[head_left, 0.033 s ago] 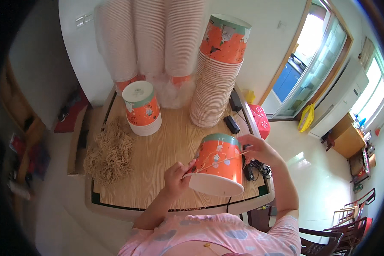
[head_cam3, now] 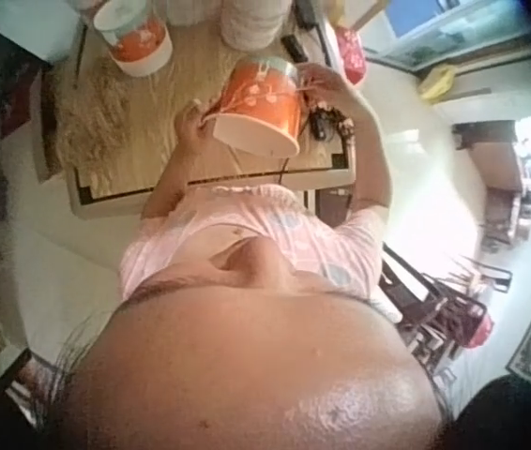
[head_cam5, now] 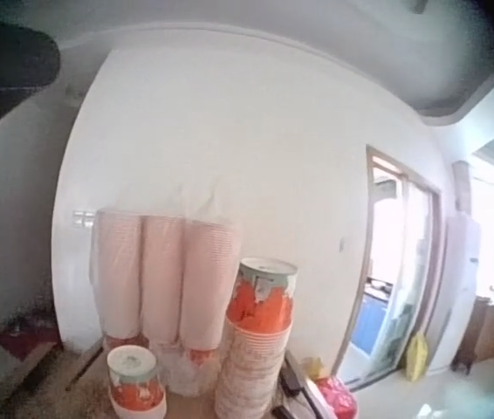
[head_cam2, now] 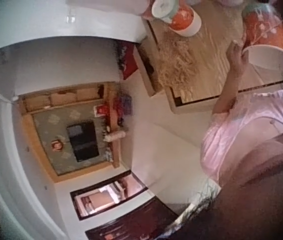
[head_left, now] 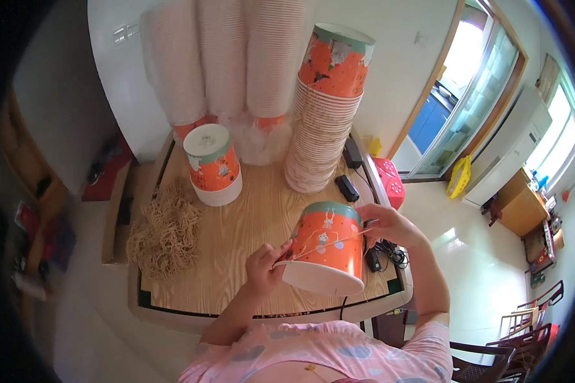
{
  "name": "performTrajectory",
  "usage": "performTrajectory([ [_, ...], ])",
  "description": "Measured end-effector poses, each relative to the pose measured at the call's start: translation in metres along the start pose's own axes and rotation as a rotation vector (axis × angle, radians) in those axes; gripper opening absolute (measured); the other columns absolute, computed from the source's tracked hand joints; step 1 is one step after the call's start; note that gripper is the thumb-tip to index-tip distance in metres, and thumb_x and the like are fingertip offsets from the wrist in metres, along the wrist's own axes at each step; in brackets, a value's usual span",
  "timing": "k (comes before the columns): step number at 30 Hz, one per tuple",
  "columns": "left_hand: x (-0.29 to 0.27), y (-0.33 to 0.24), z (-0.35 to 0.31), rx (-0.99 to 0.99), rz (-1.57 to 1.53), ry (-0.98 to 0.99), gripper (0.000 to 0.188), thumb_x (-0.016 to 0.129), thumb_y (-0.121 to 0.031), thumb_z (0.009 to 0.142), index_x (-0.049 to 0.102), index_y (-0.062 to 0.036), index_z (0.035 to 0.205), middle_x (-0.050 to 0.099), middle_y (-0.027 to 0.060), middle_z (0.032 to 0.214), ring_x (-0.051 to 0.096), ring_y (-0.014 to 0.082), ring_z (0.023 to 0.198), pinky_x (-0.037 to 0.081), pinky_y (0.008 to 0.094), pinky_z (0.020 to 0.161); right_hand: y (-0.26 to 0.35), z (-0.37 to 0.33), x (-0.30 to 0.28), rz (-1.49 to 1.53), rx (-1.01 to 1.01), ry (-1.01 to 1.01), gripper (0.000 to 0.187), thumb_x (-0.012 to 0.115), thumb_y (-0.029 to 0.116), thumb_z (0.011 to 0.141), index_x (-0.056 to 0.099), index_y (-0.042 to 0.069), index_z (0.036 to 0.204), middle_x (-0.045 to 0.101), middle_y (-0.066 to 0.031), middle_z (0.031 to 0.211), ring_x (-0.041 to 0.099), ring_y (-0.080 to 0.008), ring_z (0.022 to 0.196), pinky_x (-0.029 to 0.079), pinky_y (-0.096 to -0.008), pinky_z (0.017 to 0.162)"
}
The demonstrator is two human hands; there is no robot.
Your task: Placing shredded wood filler and red string into paper cups for packaging.
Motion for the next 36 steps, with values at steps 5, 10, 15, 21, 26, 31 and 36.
performTrajectory([
  [5, -0.005, 0.016, 0.002, 0.009, -0.065, -0.058, 0.05, 0.07, -0.008, 0.073, 0.056, -0.006, 0.121, 0.053, 0.0055, 0.079, 0.051, 0.0156, 0.064, 0.044, 0.0262, 0.057, 0.046, -0.004, -0.007, -0.25, -0.097, -0.043, 0.037, 0.064, -0.005, 0.078, 0.054, 0.001, 0.113, 0.061, -0.0057, 0.098, 0.063, -0.0127, 0.082, 0.055, -0.0254, 0.066],
  [10, 0.012, 0.105, -0.04, -0.324, -0.176, -0.131, 0.057, 0.072, -0.019, 0.078, 0.048, -0.0078, 0.128, 0.053, 0.0043, 0.092, 0.051, 0.0129, 0.072, 0.046, 0.0246, 0.065, 0.174, -0.041, -0.065, -0.653, -0.504, -0.666, 0.036, 0.066, -0.002, 0.078, 0.057, 0.005, 0.113, 0.059, -0.0018, 0.099, 0.057, -0.0063, 0.078, 0.05, -0.0209, 0.063],
  [15, 0.041, 0.157, -0.084, -0.517, 0.062, 0.016, 0.045, 0.07, -0.023, 0.08, 0.053, -0.0066, 0.118, 0.055, 0.0046, 0.084, 0.052, 0.0147, 0.066, 0.047, 0.0273, 0.062, 0.317, -0.043, -0.078, -1.013, -1.013, -0.954, 0.035, 0.062, 0.002, 0.082, 0.055, 0.007, 0.116, 0.056, -0.0063, 0.106, 0.061, -0.0147, 0.09, 0.054, -0.028, 0.079],
  [21, 0.048, 0.161, -0.083, -0.477, 0.052, -0.013, 0.03, 0.068, -0.023, 0.081, 0.058, -0.0053, 0.104, 0.056, 0.0062, 0.076, 0.054, 0.0173, 0.064, 0.047, 0.0305, 0.059, 0.368, 0.033, -0.111, -1.249, -1.103, -0.899, 0.033, 0.059, 0.0, 0.082, 0.055, 0.007, 0.115, 0.055, -0.0119, 0.103, 0.064, -0.0213, 0.081, 0.055, -0.0306, 0.07],
  [26, 0.043, 0.158, -0.083, -0.469, 0.093, -0.019, 0.023, 0.067, -0.021, 0.081, 0.06, -0.0057, 0.097, 0.056, 0.0063, 0.073, 0.055, 0.0179, 0.062, 0.047, 0.0309, 0.058, 0.364, 0.077, -0.122, -1.206, -1.016, -0.813, 0.031, 0.056, -0.002, 0.082, 0.054, 0.006, 0.112, 0.056, -0.0112, 0.1, 0.063, -0.0226, 0.078, 0.053, -0.0326, 0.068],
  [31, 0.039, 0.158, -0.084, -0.477, 0.106, -0.024, 0.02, 0.067, -0.021, 0.081, 0.061, -0.0058, 0.093, 0.056, 0.0062, 0.074, 0.055, 0.0176, 0.062, 0.047, 0.0305, 0.058, 0.346, 0.112, -0.124, -1.178, -0.961, -0.717, 0.034, 0.055, -0.007, 0.079, 0.054, 0.006, 0.11, 0.057, -0.0109, 0.099, 0.062, -0.023, 0.077, 0.051, -0.0327, 0.069],
  [36, 0.041, 0.157, -0.082, -0.489, 0.066, -0.032, 0.019, 0.066, -0.022, 0.082, 0.062, -0.0059, 0.09, 0.057, 0.0063, 0.074, 0.056, 0.0176, 0.062, 0.048, 0.0304, 0.057, 0.326, 0.14, -0.136, -1.231, -0.887, -0.687, 0.037, 0.052, -0.012, 0.079, 0.052, 0.004, 0.112, 0.055, -0.0087, 0.107, 0.06, -0.0173, 0.079, 0.053, -0.0298, 0.067],
])
Point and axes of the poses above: each hand's wrist, its own z-axis towards the middle knuckle, its own x-axis out of the palm, y = z × x, the point moved 10 cm from there along z, towards the middle knuckle
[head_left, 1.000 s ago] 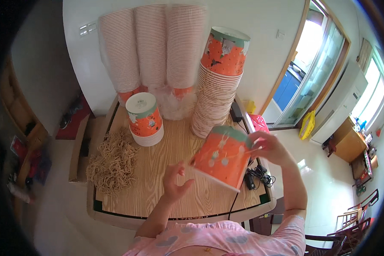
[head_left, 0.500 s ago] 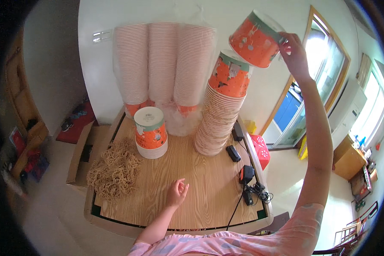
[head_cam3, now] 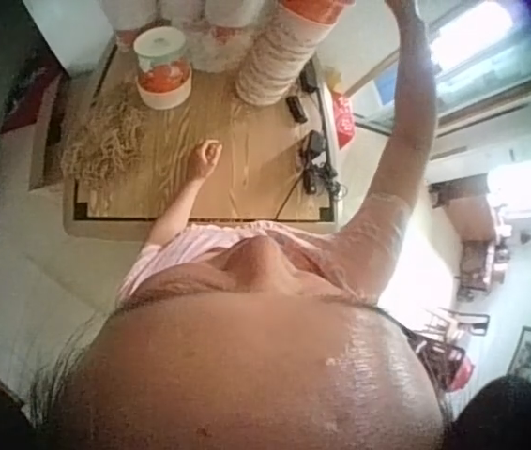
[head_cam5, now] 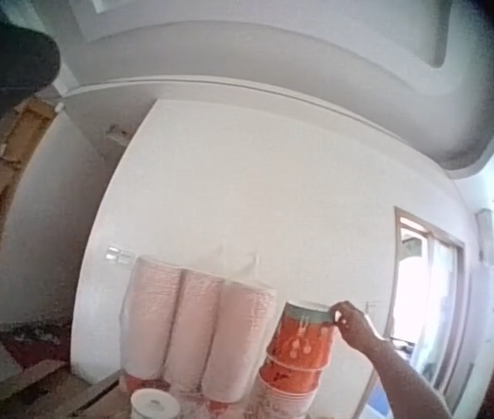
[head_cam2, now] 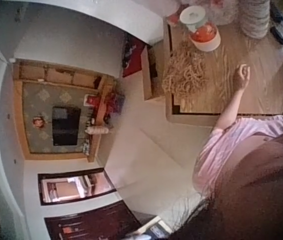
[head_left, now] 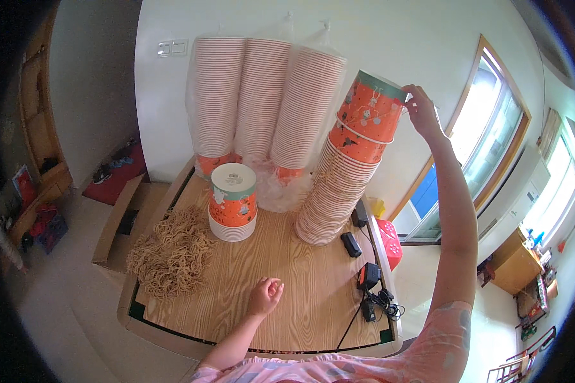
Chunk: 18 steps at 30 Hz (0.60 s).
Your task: Placing shredded wood filler and red string into paper cups for packaging.
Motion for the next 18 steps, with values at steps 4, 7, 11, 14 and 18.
performTrajectory([
  [4, -0.001, -0.001, 0.0, -0.007, 0.004, 0.011, 0.018, 0.066, -0.022, 0.082, 0.062, -0.0061, 0.089, 0.057, 0.0061, 0.074, 0.056, 0.0173, 0.061, 0.048, 0.0306, 0.057, 0.0, -0.004, 0.014, 0.021, 0.018, 0.013, 0.034, 0.049, -0.014, 0.079, 0.051, 0.003, 0.109, 0.055, -0.0098, 0.104, 0.06, -0.0193, 0.079, 0.051, -0.0302, 0.067],
  [7, -0.001, -0.004, 0.001, -0.005, 0.027, 0.023, 0.018, 0.066, -0.022, 0.082, 0.062, -0.0064, 0.088, 0.057, 0.0061, 0.073, 0.056, 0.0174, 0.061, 0.048, 0.0309, 0.057, 0.002, -0.008, 0.013, -0.004, -0.002, 0.004, 0.034, 0.049, -0.014, 0.08, 0.051, 0.004, 0.108, 0.055, -0.0104, 0.103, 0.06, -0.0206, 0.078, 0.05, -0.0306, 0.067],
  [11, -0.001, -0.004, 0.002, -0.011, 0.021, 0.019, 0.017, 0.066, -0.022, 0.081, 0.063, -0.0065, 0.086, 0.057, 0.006, 0.073, 0.056, 0.0179, 0.061, 0.047, 0.0311, 0.057, 0.003, -0.015, 0.016, 0.028, 0.015, 0.005, 0.033, 0.049, -0.014, 0.08, 0.052, 0.005, 0.108, 0.055, -0.0104, 0.103, 0.061, -0.0209, 0.078, 0.051, -0.0313, 0.067],
  [14, 0.0, -0.001, 0.001, -0.009, 0.01, 0.013, 0.016, 0.066, -0.022, 0.081, 0.063, -0.0067, 0.085, 0.057, 0.006, 0.073, 0.056, 0.018, 0.061, 0.047, 0.0311, 0.056, 0.01, -0.023, 0.013, 0.073, -0.02, -0.045, 0.033, 0.048, -0.011, 0.079, 0.053, 0.008, 0.106, 0.056, -0.0134, 0.099, 0.06, -0.0307, 0.082, 0.049, -0.0369, 0.069],
  [18, -0.001, -0.005, 0.002, -0.003, 0.017, 0.015, 0.016, 0.066, -0.022, 0.081, 0.063, -0.0067, 0.085, 0.057, 0.0062, 0.074, 0.056, 0.0182, 0.061, 0.047, 0.0311, 0.056, 0.013, -0.034, 0.018, 0.089, 0.016, -0.034, 0.032, 0.048, -0.011, 0.08, 0.053, 0.007, 0.106, 0.057, -0.0135, 0.102, 0.061, -0.0305, 0.086, 0.05, -0.0357, 0.07],
])
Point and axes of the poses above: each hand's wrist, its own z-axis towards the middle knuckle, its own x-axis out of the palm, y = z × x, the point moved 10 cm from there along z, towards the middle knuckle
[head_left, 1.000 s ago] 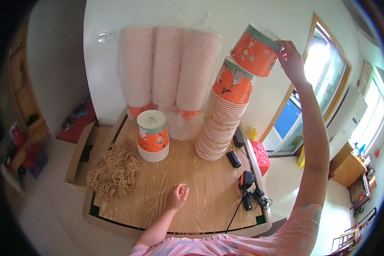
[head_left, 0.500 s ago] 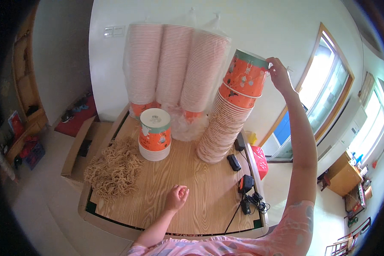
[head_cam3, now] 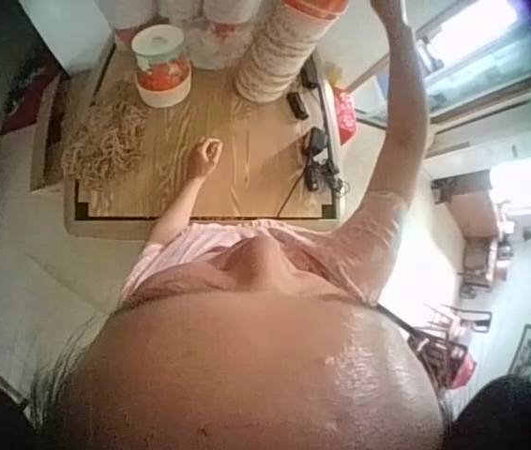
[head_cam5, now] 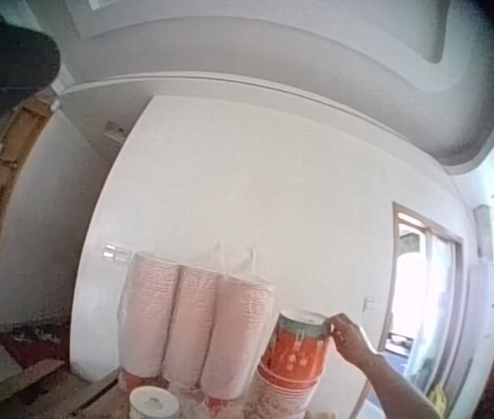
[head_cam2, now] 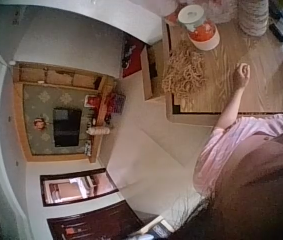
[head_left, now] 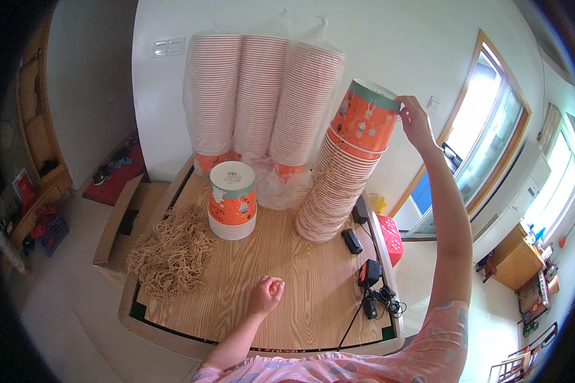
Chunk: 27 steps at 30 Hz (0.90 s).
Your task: Placing shredded wood filler and red string into paper cups for packaging.
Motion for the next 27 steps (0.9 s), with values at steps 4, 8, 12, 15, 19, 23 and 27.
performTrajectory([
  [4, 0.0, 0.0, -0.001, -0.008, 0.014, 0.001, 0.016, 0.065, -0.022, 0.082, 0.063, -0.0066, 0.085, 0.058, 0.0063, 0.075, 0.057, 0.0187, 0.062, 0.048, 0.0311, 0.057, 0.0, -0.005, 0.001, -0.007, 0.02, -0.008, 0.032, 0.047, -0.01, 0.081, 0.054, 0.007, 0.107, 0.057, -0.0135, 0.103, 0.062, -0.0298, 0.087, 0.051, -0.0352, 0.071],
  [8, 0.003, 0.006, -0.002, -0.017, -0.01, 0.017, 0.017, 0.065, -0.023, 0.082, 0.063, -0.0066, 0.085, 0.058, 0.0068, 0.075, 0.058, 0.0191, 0.063, 0.048, 0.0312, 0.058, -0.003, -0.01, 0.008, -0.01, -0.004, -0.019, 0.032, 0.046, -0.01, 0.081, 0.054, 0.008, 0.107, 0.057, -0.0129, 0.104, 0.062, -0.03, 0.086, 0.052, -0.0355, 0.071],
  [12, 0.002, 0.004, -0.004, -0.006, 0.023, 0.025, 0.017, 0.065, -0.023, 0.082, 0.063, -0.0065, 0.084, 0.058, 0.0072, 0.075, 0.058, 0.0194, 0.064, 0.048, 0.0317, 0.058, -0.002, -0.017, 0.013, -0.046, 0.027, -0.036, 0.034, 0.044, -0.009, 0.08, 0.054, 0.008, 0.107, 0.057, -0.0119, 0.106, 0.061, -0.0307, 0.088, 0.051, -0.037, 0.072],
  [15, 0.003, 0.004, -0.003, -0.03, -0.03, 0.03, 0.016, 0.065, -0.022, 0.082, 0.063, -0.0067, 0.082, 0.058, 0.007, 0.074, 0.058, 0.0196, 0.064, 0.048, 0.0321, 0.058, -0.006, -0.02, 0.016, -0.085, 0.048, -0.048, 0.036, 0.044, -0.01, 0.079, 0.054, 0.009, 0.108, 0.057, -0.0119, 0.107, 0.061, -0.0312, 0.09, 0.051, -0.0376, 0.074],
  [19, 0.005, 0.004, -0.001, -0.006, -0.016, 0.041, 0.015, 0.065, -0.022, 0.082, 0.063, -0.0067, 0.081, 0.058, 0.007, 0.074, 0.057, 0.0197, 0.064, 0.047, 0.0325, 0.058, -0.001, -0.025, 0.017, -0.172, -0.002, -0.066, 0.043, 0.043, -0.012, 0.08, 0.05, 0.009, 0.117, 0.055, -0.0107, 0.112, 0.062, -0.0276, 0.087, 0.052, -0.0341, 0.073],
  [23, 0.002, -0.001, 0.0, -0.009, 0.03, 0.042, 0.014, 0.064, -0.019, 0.083, 0.063, -0.0052, 0.081, 0.058, 0.0071, 0.074, 0.058, 0.0189, 0.066, 0.047, 0.031, 0.06, 0.007, -0.06, 0.018, -0.227, 0.176, -0.241, 0.056, 0.04, -0.014, 0.078, 0.047, 0.015, 0.125, 0.05, -0.0114, 0.122, 0.061, -0.0282, 0.092, 0.053, -0.0359, 0.074],
  [27, 0.005, -0.005, 0.001, -0.022, 0.03, 0.066, 0.014, 0.063, -0.017, 0.084, 0.063, -0.0037, 0.082, 0.059, 0.0072, 0.075, 0.058, 0.0182, 0.067, 0.047, 0.0298, 0.061, 0.018, -0.125, 0.042, -0.168, 0.162, -0.255, 0.05, 0.049, -0.006, 0.078, 0.048, 0.011, 0.125, 0.047, -0.0139, 0.124, 0.05, -0.0324, 0.111, 0.044, -0.0409, 0.092],
])
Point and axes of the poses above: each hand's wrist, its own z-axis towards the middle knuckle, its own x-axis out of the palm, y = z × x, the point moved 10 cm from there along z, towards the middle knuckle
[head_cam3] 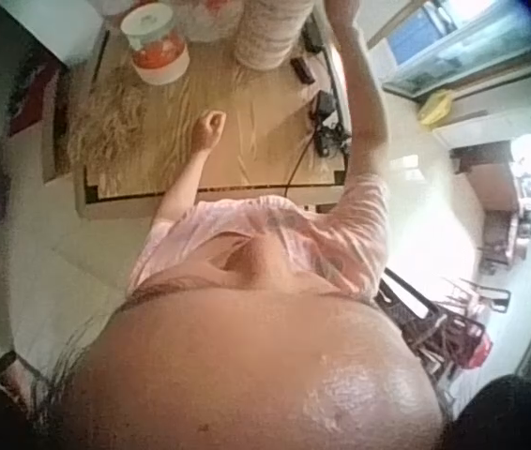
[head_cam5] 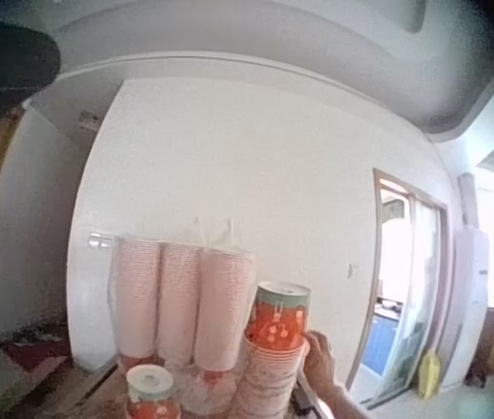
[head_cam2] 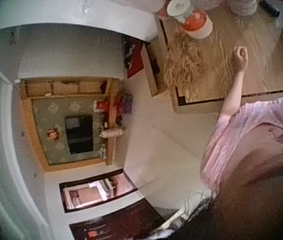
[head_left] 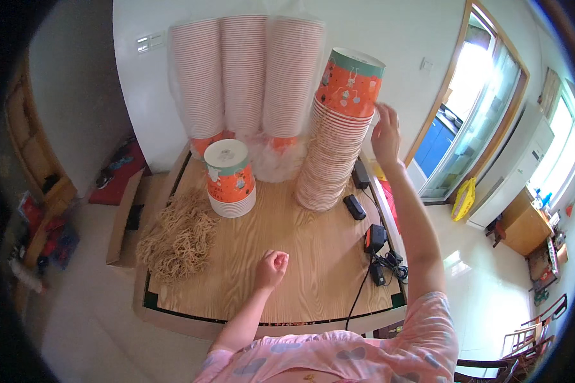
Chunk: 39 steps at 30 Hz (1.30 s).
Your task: Placing shredded wood filler and red string into paper cups for packaging.
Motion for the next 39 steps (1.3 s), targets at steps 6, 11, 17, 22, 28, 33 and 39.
performTrajectory([
  [6, 0.001, 0.011, -0.004, 0.018, -0.028, -0.04, 0.014, 0.064, -0.019, 0.082, 0.064, -0.0054, 0.081, 0.058, 0.0081, 0.073, 0.058, 0.0214, 0.066, 0.047, 0.0326, 0.06, 0.027, -0.153, 0.028, 0.152, 0.166, 0.173, 0.052, 0.054, -0.004, 0.074, 0.045, 0.003, 0.125, 0.045, -0.0219, 0.122, 0.045, -0.0393, 0.113, 0.038, -0.0456, 0.096],
  [11, 0.005, 0.019, -0.018, -0.056, -0.155, 0.008, 0.014, 0.064, -0.018, 0.083, 0.063, -0.0038, 0.08, 0.059, 0.0069, 0.074, 0.058, 0.0168, 0.066, 0.047, 0.0292, 0.061, 0.077, -0.344, 0.088, 0.327, 0.389, 0.568, 0.047, 0.057, 0.006, 0.077, 0.049, 0.006, 0.123, 0.043, -0.0195, 0.131, 0.041, -0.0377, 0.121, 0.035, -0.044, 0.102],
  [17, -0.089, -0.025, -0.13, 0.024, -0.023, -0.155, 0.022, 0.064, -0.014, 0.082, 0.052, -0.0032, 0.067, 0.048, 0.0065, 0.059, 0.048, 0.0161, 0.053, 0.039, 0.0301, 0.05, 0.096, -0.365, 0.098, 0.218, 0.263, 0.685, 0.037, 0.053, 0.019, 0.086, 0.053, 0.009, 0.122, 0.047, -0.0164, 0.13, 0.042, -0.034, 0.122, 0.033, -0.045, 0.102],
  [22, -0.212, -0.003, -0.307, -0.455, 0.345, -0.612, 0.034, 0.054, -0.014, 0.09, 0.037, -0.0039, 0.061, 0.034, 0.0056, 0.054, 0.033, 0.0142, 0.051, 0.028, 0.0328, 0.046, 0.104, -0.351, 0.094, 0.197, 0.139, 0.643, 0.03, 0.052, 0.018, 0.087, 0.057, 0.012, 0.116, 0.052, -0.0133, 0.118, 0.046, -0.0322, 0.115, 0.034, -0.0459, 0.098],
  [28, -0.202, 0.073, -0.507, -0.92, 0.423, -0.477, 0.03, 0.058, -0.025, 0.088, 0.053, -0.003, 0.069, 0.05, 0.0077, 0.059, 0.046, 0.018, 0.054, 0.038, 0.0365, 0.05, 0.104, -0.362, 0.103, 0.133, 0.086, 0.7, 0.032, 0.05, 0.015, 0.089, 0.056, 0.011, 0.12, 0.05, -0.0144, 0.126, 0.046, -0.0319, 0.117, 0.036, -0.0419, 0.099],
  [33, -0.151, 0.093, -0.512, -1.029, 0.293, -0.065, 0.026, 0.057, -0.027, 0.088, 0.056, -0.0042, 0.075, 0.053, 0.0062, 0.064, 0.049, 0.0168, 0.059, 0.04, 0.0359, 0.053, 0.095, -0.369, 0.102, 0.146, 0.105, 0.714, 0.033, 0.049, 0.016, 0.09, 0.056, 0.011, 0.122, 0.052, -0.0154, 0.125, 0.046, -0.0329, 0.117, 0.037, -0.0409, 0.1],
  [39, -0.125, 0.112, -0.469, -1.044, 0.218, 0.472, 0.025, 0.056, -0.03, 0.088, 0.06, -0.0058, 0.083, 0.058, 0.0045, 0.071, 0.052, 0.0153, 0.065, 0.042, 0.0352, 0.057, 0.1, -0.363, 0.09, 0.15, 0.105, 0.663, 0.031, 0.051, 0.014, 0.088, 0.058, 0.012, 0.119, 0.054, -0.0147, 0.122, 0.048, -0.0318, 0.116, 0.037, -0.0414, 0.099],
])
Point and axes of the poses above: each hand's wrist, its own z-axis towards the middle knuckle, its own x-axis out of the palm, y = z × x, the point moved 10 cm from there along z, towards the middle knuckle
